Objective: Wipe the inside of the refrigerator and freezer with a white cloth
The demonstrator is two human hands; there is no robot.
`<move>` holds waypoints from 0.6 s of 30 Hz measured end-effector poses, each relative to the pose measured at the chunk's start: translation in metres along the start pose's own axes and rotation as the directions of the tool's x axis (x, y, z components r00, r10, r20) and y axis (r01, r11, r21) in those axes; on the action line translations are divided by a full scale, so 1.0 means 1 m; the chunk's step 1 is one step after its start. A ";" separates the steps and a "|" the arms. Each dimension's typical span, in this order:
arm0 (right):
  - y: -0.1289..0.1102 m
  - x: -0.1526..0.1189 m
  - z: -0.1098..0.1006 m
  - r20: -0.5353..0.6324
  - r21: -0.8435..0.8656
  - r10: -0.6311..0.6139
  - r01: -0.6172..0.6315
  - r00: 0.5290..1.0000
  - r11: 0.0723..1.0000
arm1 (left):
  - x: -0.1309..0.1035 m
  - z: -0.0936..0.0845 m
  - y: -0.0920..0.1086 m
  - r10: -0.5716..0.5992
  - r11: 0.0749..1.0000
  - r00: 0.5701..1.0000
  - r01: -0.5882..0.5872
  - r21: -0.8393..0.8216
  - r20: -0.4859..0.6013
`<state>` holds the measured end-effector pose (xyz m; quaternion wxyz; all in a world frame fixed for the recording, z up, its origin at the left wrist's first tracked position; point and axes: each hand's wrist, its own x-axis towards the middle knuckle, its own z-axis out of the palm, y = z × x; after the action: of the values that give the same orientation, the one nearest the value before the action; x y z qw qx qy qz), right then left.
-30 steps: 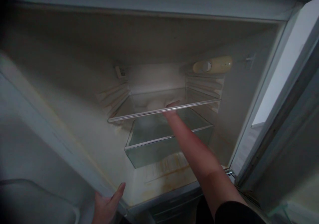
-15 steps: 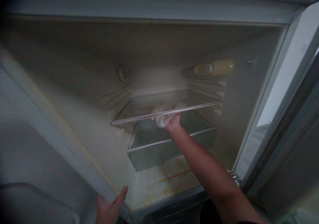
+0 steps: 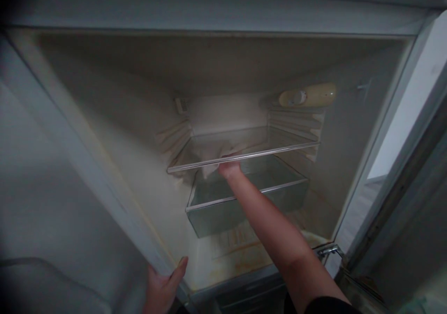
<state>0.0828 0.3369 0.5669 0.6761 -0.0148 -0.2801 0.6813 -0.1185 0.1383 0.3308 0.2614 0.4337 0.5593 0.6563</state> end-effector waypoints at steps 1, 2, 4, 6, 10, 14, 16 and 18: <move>-0.015 0.004 -0.009 -0.028 0.036 -0.041 0.042 0.999 0.998 | 0.000 0.001 0.000 0.009 1.000 1.000 -0.009 0.000 -0.010; -0.031 0.007 -0.018 -0.063 0.066 -0.089 0.094 0.994 0.993 | -0.001 0.002 0.000 0.020 1.000 1.000 -0.020 0.000 -0.024; -0.066 0.011 -0.037 -0.146 0.096 -0.206 0.221 0.968 0.971 | -0.001 0.005 0.000 0.037 0.999 0.998 -0.037 -0.005 -0.042; -0.099 0.007 -0.052 -0.215 0.091 -0.313 0.338 0.925 0.937 | -0.001 0.007 -0.002 0.033 0.999 0.999 -0.033 -0.015 -0.042; -0.145 -0.016 -0.064 -0.185 0.076 -0.464 0.483 0.866 0.872 | 0.000 0.008 -0.002 0.024 0.999 0.997 -0.026 -0.030 -0.076; -0.144 -0.044 -0.055 -0.156 0.080 -0.467 0.482 0.870 0.872 | 0.001 0.001 0.002 0.006 1.000 1.000 -0.006 0.000 -0.013; -0.127 -0.055 -0.045 -0.161 0.074 -0.425 0.440 0.891 0.895 | 0.002 -0.003 0.003 -0.017 0.999 1.000 0.017 0.031 0.010; -0.102 -0.064 -0.030 -0.143 0.070 -0.340 0.352 0.930 0.933 | 0.003 -0.006 0.003 -0.023 0.999 1.000 0.023 0.045 0.006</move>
<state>0.1932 0.2808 0.5591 0.8022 0.0228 -0.2016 0.5616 -0.1242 0.1366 0.3348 0.2610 0.4349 0.5780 0.6393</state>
